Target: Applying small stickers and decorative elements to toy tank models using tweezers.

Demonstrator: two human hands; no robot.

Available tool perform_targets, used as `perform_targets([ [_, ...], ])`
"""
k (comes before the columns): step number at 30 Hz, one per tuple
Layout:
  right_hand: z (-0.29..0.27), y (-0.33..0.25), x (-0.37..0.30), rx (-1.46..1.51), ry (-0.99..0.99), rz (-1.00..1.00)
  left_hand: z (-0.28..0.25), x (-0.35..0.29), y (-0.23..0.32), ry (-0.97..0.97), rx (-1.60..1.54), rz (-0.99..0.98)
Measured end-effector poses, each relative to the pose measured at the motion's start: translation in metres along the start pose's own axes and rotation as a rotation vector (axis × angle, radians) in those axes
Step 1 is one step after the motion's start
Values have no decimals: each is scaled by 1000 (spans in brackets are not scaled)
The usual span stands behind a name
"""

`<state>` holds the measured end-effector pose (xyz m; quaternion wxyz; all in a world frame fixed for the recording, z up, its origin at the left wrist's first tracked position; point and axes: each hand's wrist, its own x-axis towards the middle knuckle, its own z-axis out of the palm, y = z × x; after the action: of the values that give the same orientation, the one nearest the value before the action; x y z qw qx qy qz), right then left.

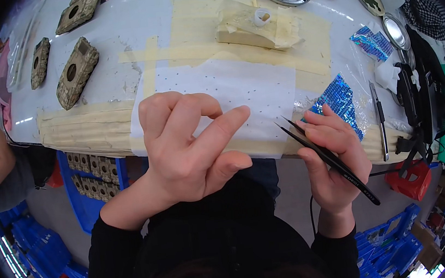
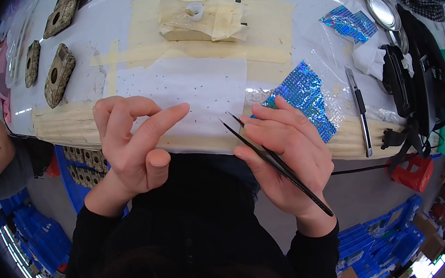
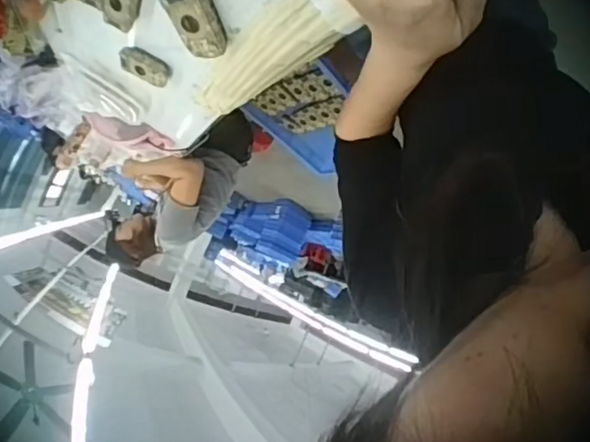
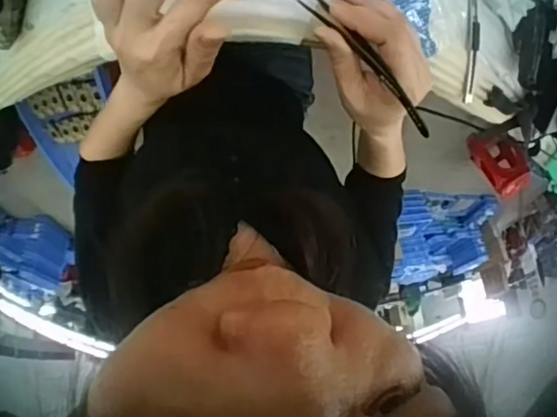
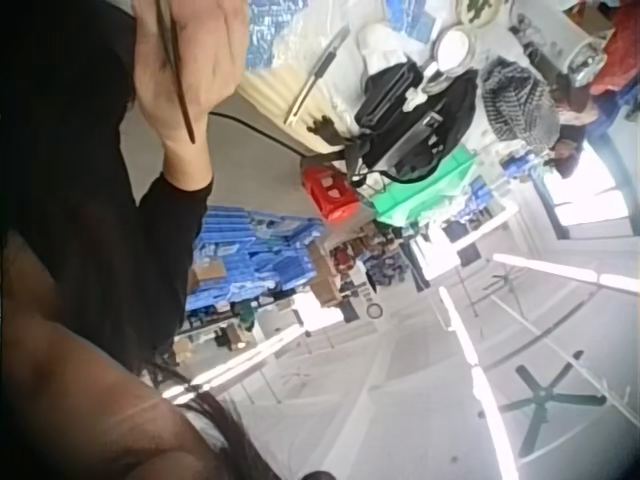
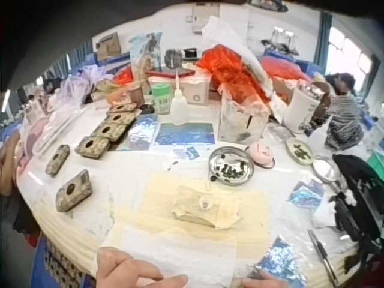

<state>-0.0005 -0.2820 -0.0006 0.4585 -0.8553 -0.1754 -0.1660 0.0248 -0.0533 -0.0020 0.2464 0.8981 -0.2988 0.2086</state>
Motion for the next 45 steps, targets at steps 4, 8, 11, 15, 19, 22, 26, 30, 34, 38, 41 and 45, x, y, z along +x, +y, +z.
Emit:
perform_targets([
  [4,0,2,-2,5,-23,-23,-5,0,-3,41,5,-54],
  [8,0,0,-4,-9,-44,-72,-10,-6,-6,17,-25,-57],
  [11,-1,-1,-6,-24,-52,-100,-10,-10,-6,23,-48,-52],
  [15,-10,1,-11,-40,-26,-144,-10,-11,-3,45,-7,-59],
  [19,-25,14,-29,-85,166,-78,-13,-16,-3,63,19,-88],
  [22,-37,22,-39,-138,308,23,-12,-18,-4,94,36,-94],
  [26,-50,29,-47,-279,346,55,-12,-19,-11,145,7,-73],
  [30,-56,26,-42,-437,208,108,-13,-18,-12,185,24,-78],
  [34,-53,21,-37,-498,131,144,-17,-15,-7,108,55,-24],
  [38,-54,24,-37,-501,125,137,-10,1,18,-78,71,161],
  [41,-56,24,-34,-492,109,126,11,9,37,-90,104,286],
  [45,-61,27,-35,-518,60,54,27,17,46,-107,138,343],
])
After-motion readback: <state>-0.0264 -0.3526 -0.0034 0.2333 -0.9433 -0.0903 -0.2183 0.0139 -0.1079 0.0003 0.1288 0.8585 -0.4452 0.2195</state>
